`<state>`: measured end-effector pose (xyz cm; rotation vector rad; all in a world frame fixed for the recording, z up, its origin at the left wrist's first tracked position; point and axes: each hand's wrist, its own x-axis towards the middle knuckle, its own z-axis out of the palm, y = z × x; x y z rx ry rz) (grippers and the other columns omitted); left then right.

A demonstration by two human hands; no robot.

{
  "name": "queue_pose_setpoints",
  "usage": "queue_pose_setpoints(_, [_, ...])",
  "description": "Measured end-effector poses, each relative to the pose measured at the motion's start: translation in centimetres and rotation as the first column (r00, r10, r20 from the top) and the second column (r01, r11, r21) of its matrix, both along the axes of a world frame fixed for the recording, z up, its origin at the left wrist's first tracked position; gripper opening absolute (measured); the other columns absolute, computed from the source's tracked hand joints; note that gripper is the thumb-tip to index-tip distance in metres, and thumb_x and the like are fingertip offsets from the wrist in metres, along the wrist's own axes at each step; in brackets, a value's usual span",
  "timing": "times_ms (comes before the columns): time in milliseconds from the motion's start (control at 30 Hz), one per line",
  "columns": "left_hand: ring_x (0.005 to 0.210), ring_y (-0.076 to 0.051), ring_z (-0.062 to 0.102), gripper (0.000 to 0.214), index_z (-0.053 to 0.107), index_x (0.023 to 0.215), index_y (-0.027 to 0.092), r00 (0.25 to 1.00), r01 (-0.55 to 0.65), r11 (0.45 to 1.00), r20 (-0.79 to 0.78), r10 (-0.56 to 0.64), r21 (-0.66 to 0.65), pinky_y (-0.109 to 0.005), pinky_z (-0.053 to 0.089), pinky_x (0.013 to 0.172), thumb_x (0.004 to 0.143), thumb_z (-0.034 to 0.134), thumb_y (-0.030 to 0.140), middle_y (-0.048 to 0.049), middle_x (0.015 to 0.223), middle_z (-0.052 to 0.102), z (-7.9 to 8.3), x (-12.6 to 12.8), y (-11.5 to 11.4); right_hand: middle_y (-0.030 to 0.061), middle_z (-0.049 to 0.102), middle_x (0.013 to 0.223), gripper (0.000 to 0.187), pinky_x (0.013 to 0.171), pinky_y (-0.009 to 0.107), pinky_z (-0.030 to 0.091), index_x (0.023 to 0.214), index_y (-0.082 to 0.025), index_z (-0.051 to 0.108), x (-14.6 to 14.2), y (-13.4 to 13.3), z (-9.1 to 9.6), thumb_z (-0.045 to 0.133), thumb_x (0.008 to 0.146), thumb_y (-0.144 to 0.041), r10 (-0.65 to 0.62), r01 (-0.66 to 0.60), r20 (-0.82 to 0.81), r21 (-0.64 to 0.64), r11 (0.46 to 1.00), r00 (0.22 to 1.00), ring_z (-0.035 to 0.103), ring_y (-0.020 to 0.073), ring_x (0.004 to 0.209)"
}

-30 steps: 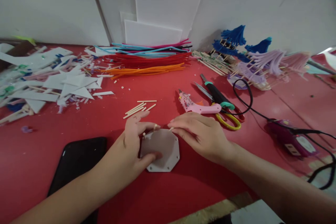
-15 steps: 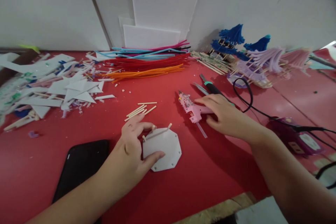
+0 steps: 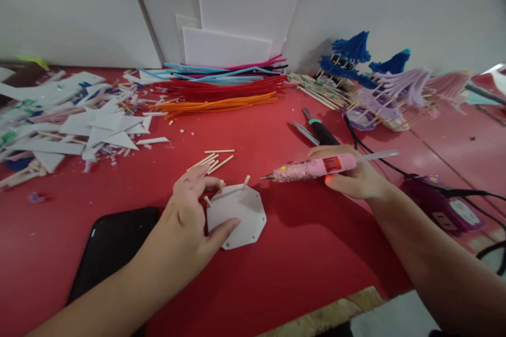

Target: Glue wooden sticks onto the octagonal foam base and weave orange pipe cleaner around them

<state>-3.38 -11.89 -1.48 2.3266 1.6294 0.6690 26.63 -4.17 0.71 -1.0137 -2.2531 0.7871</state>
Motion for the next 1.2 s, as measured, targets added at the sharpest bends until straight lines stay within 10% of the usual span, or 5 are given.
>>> queue_pose_setpoints(133, [0.126,-0.037,0.041,0.041,0.052,0.107,0.017,1.000,0.000,1.000,-0.002,0.000,-0.011,-0.057,0.032,0.103,0.073,0.068,0.032,-0.0146,0.112,0.059,-0.23,-0.03,0.02,0.0035,0.057,0.071,0.003,0.053,0.027,0.040,0.070,-0.019,0.051,-0.22,0.33,-0.65,0.049,0.068,-0.018,0.149,-0.151,-0.040,-0.044,0.988,0.988,0.051,0.0147,0.060])
queue_pose_setpoints(1200, [0.117,-0.033,0.050,0.045,0.049,0.110,0.018,0.999,-0.008,0.999,0.041,0.010,-0.039,-0.048,0.044,0.092,0.072,0.068,0.032,-0.0132,0.114,0.057,-0.51,-0.09,-0.12,-0.0034,0.041,0.052,0.005,0.044,0.023,0.027,0.060,-0.020,0.043,-0.96,-0.07,-1.08,0.044,0.064,-0.017,0.067,-0.069,-0.022,-0.064,0.996,0.997,0.035,0.0092,0.047])
